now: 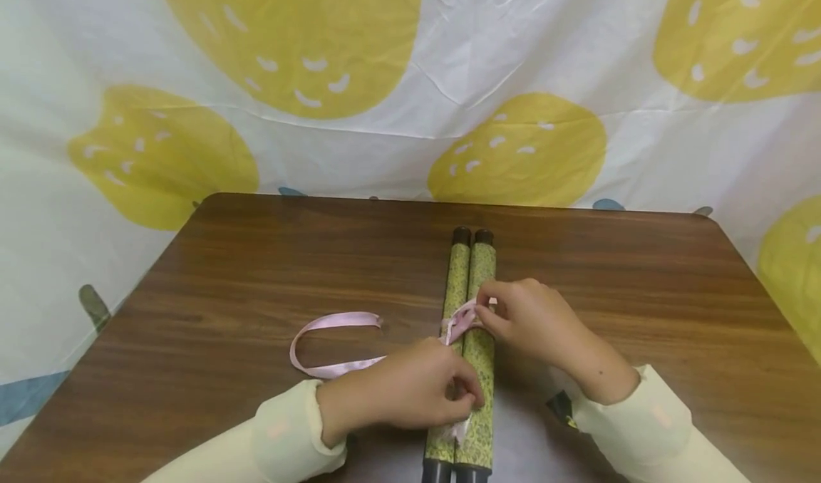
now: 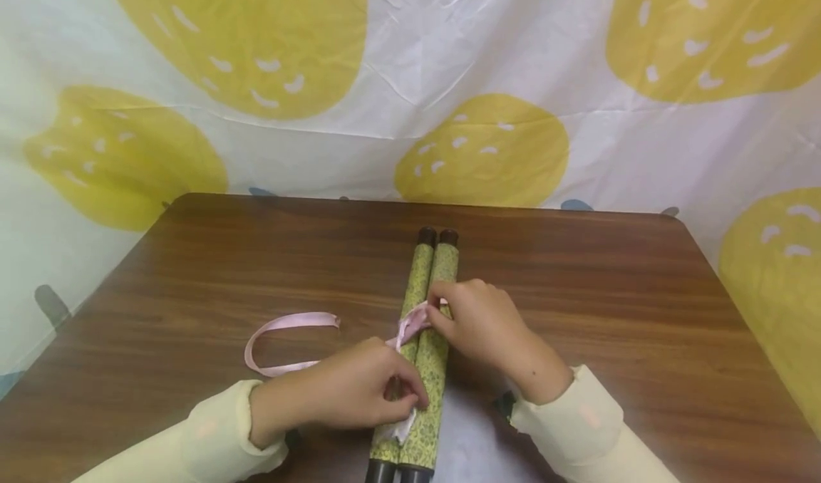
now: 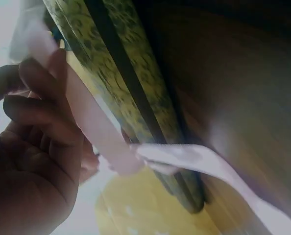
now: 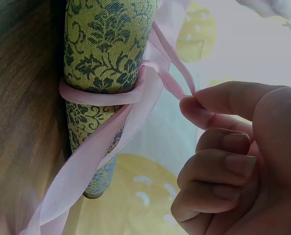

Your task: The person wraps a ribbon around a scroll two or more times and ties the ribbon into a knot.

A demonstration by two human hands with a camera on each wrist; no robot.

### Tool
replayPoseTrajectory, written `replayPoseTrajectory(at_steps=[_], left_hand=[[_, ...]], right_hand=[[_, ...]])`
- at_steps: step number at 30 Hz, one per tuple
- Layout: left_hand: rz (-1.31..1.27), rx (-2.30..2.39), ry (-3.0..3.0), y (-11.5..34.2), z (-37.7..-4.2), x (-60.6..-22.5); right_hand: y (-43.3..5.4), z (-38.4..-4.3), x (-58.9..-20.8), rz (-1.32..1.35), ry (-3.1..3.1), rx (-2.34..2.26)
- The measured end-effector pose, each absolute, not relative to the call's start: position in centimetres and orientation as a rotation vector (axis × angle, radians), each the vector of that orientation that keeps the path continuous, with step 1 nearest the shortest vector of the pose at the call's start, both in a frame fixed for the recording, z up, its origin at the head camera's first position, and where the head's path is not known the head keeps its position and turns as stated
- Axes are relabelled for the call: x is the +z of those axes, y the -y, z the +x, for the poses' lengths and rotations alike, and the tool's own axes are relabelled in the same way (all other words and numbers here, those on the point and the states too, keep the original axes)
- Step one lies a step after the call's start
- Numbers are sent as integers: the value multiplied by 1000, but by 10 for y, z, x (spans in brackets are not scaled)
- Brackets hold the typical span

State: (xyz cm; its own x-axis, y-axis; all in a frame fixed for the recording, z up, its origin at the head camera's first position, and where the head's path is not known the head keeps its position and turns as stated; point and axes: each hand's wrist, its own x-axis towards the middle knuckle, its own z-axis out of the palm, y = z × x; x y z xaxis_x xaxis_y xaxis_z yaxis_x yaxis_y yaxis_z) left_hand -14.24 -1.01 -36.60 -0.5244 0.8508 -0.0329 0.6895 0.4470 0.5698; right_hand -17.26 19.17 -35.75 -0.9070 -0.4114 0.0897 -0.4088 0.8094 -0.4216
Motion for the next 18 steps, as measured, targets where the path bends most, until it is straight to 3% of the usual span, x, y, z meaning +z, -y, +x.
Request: replayPoseTrajectory(at_steps=[18], left_hand=[[1462, 524, -2314, -13, -126, -378]], right_hand=[[-193, -174, -359, -735, -2993, -725]])
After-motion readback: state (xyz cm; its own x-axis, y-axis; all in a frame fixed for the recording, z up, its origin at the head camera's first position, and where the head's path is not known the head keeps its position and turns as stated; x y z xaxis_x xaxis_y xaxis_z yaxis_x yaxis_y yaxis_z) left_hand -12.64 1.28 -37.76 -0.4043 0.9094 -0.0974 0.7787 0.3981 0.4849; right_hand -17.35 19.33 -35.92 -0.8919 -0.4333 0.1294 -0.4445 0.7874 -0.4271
